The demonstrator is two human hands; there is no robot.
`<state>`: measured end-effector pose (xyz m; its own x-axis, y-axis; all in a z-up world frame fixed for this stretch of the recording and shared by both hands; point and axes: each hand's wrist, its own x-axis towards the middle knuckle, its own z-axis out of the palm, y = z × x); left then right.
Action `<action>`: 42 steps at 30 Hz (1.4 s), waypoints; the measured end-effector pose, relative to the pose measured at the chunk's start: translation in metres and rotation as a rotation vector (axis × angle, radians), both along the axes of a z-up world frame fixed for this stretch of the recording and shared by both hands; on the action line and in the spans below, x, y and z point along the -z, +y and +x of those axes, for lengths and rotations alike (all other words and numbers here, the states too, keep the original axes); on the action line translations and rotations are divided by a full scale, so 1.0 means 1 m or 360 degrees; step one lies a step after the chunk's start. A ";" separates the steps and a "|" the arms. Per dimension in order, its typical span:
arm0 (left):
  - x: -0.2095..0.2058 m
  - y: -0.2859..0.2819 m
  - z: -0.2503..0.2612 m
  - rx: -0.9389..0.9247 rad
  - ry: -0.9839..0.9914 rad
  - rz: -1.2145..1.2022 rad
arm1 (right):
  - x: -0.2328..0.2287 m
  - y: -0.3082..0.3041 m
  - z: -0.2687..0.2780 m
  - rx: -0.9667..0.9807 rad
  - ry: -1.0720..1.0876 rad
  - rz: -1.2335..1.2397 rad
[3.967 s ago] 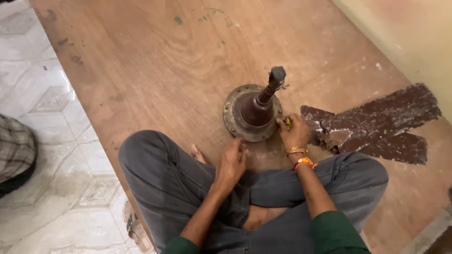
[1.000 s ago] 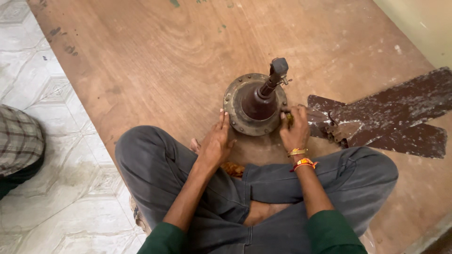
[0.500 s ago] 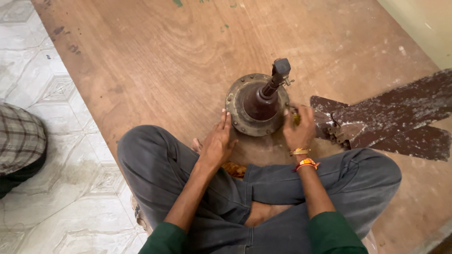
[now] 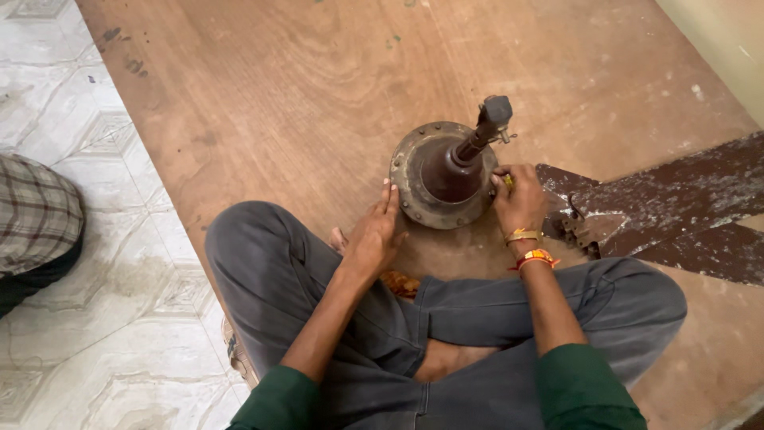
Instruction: The person sits on the floor and uses a screwdriver to tighten screws on the central hub of a ceiling fan. The fan blades are detached and lying on the floor nearby. The person works methodically around the hub, securing each screw.
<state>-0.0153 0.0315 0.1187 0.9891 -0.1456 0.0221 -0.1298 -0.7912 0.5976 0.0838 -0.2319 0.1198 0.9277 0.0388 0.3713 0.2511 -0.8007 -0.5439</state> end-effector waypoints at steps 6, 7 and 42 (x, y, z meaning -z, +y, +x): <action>-0.001 -0.001 0.000 -0.0004 -0.0012 0.0003 | -0.004 -0.002 -0.004 -0.0070 -0.0005 0.0123; -0.001 -0.001 0.000 -0.0008 -0.0007 0.0001 | -0.004 -0.002 -0.003 -0.0011 0.0052 0.0165; 0.002 -0.001 0.001 -0.0045 0.0017 -0.0061 | -0.018 0.011 -0.004 0.0224 0.0202 -0.0152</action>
